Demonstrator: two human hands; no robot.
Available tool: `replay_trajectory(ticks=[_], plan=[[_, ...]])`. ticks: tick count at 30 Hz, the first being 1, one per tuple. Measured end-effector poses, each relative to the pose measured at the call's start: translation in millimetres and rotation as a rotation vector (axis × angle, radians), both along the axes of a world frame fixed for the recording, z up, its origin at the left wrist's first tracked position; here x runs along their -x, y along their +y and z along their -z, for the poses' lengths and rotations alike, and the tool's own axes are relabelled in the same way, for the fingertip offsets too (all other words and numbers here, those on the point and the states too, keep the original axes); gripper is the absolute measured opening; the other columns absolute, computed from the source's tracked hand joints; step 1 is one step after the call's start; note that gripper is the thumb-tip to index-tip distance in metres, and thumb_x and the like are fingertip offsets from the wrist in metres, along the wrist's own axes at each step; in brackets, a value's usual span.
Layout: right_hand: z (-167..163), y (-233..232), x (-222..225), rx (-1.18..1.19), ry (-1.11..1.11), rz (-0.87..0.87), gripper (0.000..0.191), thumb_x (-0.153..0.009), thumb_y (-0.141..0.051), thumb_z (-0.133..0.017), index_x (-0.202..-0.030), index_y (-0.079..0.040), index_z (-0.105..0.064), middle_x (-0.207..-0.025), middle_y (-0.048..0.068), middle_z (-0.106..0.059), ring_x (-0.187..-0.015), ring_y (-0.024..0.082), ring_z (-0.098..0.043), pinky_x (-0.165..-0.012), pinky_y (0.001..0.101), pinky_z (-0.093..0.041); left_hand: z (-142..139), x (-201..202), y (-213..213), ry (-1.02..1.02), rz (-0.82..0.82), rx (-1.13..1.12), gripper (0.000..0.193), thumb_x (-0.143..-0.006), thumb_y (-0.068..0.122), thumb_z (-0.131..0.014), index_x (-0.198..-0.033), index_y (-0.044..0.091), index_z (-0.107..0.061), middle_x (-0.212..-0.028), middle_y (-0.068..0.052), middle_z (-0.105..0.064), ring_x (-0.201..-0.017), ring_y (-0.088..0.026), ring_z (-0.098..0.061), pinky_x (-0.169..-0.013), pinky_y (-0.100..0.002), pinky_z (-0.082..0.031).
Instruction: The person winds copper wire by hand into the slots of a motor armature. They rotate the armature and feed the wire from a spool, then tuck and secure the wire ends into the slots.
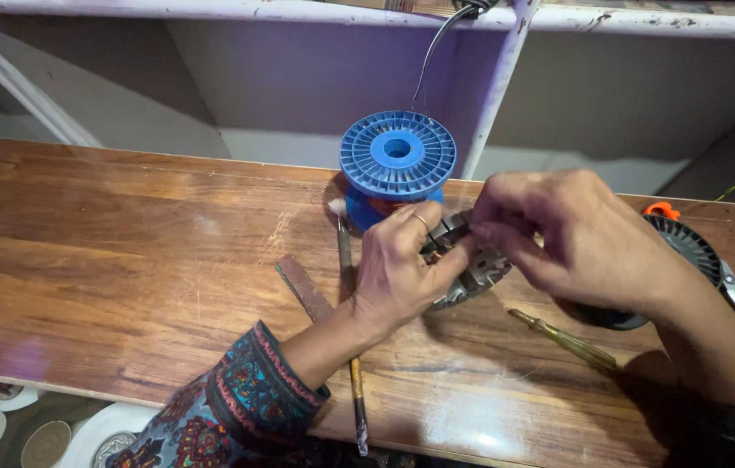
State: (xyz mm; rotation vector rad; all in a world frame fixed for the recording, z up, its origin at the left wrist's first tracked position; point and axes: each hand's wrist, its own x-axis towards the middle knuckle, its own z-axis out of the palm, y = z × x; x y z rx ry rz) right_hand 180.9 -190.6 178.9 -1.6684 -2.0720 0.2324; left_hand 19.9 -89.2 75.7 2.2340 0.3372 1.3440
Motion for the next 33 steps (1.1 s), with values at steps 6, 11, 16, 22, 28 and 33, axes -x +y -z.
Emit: replay_trajectory(ticks=[6, 11, 16, 22, 28, 33], plan=[[12, 12, -7, -0.281, 0.022, -0.135, 0.009, -0.085, -0.004, -0.073, -0.088, -0.002, -0.065, -0.076, 0.005, -0.065, -0.063, 0.012, -0.065, -0.051, 0.0284, -0.050, 0, 1, 3, 0.008, 0.000, -0.023, 0.029, -0.087, 0.021, -0.079, -0.083, 0.002, -0.057, -0.076, -0.012, -0.061, -0.070, -0.026, -0.065, -0.064, -0.040, -0.051], [21, 15, -12, -0.307, 0.003, -0.118, 0.011, -0.085, -0.005, -0.076, -0.083, -0.003, -0.065, -0.075, 0.004, -0.064, -0.057, 0.011, -0.061, -0.046, 0.0291, -0.046, 4, 0, 2, -0.001, 0.073, -0.066, 0.028, -0.092, 0.026, -0.076, -0.095, 0.000, -0.065, -0.078, -0.011, -0.064, -0.071, -0.022, -0.067, -0.065, -0.037, -0.054], [28, 19, -21, -0.275, 0.002, -0.036, 0.006, -0.088, -0.002, -0.071, -0.085, -0.003, -0.066, -0.072, 0.003, -0.062, -0.051, 0.009, -0.058, -0.043, 0.0259, -0.045, 8, -3, 2, 0.004, 0.087, -0.115, 0.031, -0.096, 0.029, -0.075, -0.101, 0.000, -0.065, -0.086, -0.011, -0.069, -0.078, -0.020, -0.070, -0.068, -0.034, -0.058], [34, 36, -36, 0.036, 0.043, 0.309, 0.010, -0.087, -0.012, -0.075, -0.086, -0.002, -0.074, -0.055, 0.011, -0.067, -0.046, 0.018, -0.057, -0.048, 0.0401, -0.046, -1, 1, -2, 0.112, 0.153, 0.092, 0.054, -0.091, 0.035, -0.078, -0.123, -0.003, -0.058, -0.076, -0.009, -0.070, -0.071, -0.015, -0.074, -0.063, -0.029, -0.058], [41, 37, -43, -0.034, -0.080, 0.357, 0.009, -0.085, -0.011, -0.075, -0.086, -0.002, -0.074, -0.063, 0.015, -0.068, -0.049, 0.024, -0.064, -0.053, 0.0400, -0.050, -8, 5, 3, 0.089, 0.246, 0.100, 0.035, -0.091, 0.029, -0.081, -0.114, 0.003, -0.075, -0.089, -0.009, -0.075, -0.077, -0.016, -0.072, -0.071, -0.030, -0.058], [32, 31, -42, -0.109, -0.146, 0.434, 0.016, -0.089, -0.020, -0.077, -0.089, -0.004, -0.076, -0.060, 0.014, -0.068, -0.051, 0.024, -0.065, -0.054, 0.0397, -0.050, -2, 2, 15, 0.106, 0.234, 0.211, 0.043, -0.077, 0.029, -0.088, -0.107, 0.002, -0.073, -0.092, -0.007, -0.077, -0.080, -0.013, -0.075, -0.072, -0.030, -0.062]])
